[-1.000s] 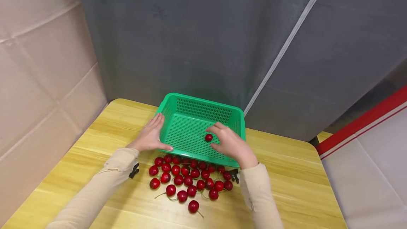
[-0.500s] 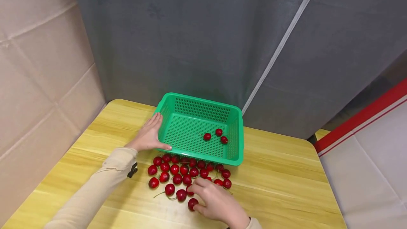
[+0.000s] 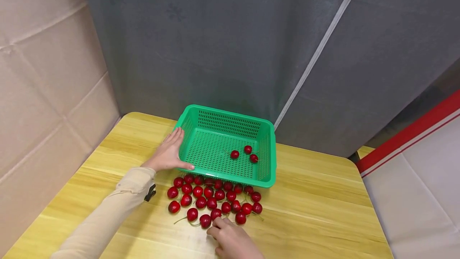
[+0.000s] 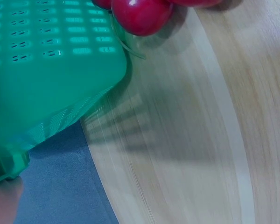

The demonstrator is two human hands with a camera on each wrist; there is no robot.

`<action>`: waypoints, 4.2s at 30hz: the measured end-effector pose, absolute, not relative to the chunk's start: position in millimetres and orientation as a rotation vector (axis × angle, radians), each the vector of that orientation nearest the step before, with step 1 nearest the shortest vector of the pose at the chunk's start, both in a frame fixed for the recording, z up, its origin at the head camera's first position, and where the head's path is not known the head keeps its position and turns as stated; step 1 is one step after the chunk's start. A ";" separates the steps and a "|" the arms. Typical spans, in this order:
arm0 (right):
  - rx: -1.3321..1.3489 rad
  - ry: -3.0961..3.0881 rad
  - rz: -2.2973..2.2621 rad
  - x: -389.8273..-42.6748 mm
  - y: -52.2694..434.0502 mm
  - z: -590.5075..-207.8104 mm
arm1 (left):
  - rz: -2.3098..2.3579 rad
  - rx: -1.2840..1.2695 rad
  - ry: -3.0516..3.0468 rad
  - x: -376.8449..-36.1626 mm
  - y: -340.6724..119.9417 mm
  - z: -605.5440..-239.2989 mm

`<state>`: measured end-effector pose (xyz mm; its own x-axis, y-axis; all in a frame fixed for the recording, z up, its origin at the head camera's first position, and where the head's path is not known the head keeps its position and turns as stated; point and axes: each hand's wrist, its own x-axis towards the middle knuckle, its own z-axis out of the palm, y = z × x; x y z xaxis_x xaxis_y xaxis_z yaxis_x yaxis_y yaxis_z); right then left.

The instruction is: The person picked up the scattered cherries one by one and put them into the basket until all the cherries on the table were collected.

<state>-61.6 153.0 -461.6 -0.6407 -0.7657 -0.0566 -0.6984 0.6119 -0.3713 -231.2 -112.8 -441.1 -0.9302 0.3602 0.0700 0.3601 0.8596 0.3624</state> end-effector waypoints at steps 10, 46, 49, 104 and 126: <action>-1.289 2.735 -0.504 -62.1 152.8 -487.6 | 0.592 0.591 3.031 -231.1 -113.1 -441.9; -1.283 2.765 -0.425 -239.3 187.6 -333.3 | 0.586 0.560 3.052 -228.5 -118.0 -440.3; -1.149 2.740 -0.357 -263.8 184.8 -336.3 | 0.570 0.557 3.050 -227.1 -116.9 -440.6; -1.303 2.849 -0.541 -173.9 189.5 -327.3 | 0.565 0.595 3.017 -227.3 -114.4 -435.1; -0.945 2.820 -0.574 -72.2 198.8 -449.6 | 0.591 0.593 3.044 -228.8 -115.3 -439.0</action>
<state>-72.2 198.8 -449.6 -0.7996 -0.6004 0.0130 -0.5577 0.7343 -0.3870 -228.8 -115.3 -439.0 -0.9294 0.3591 0.0852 0.3649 0.8595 0.3580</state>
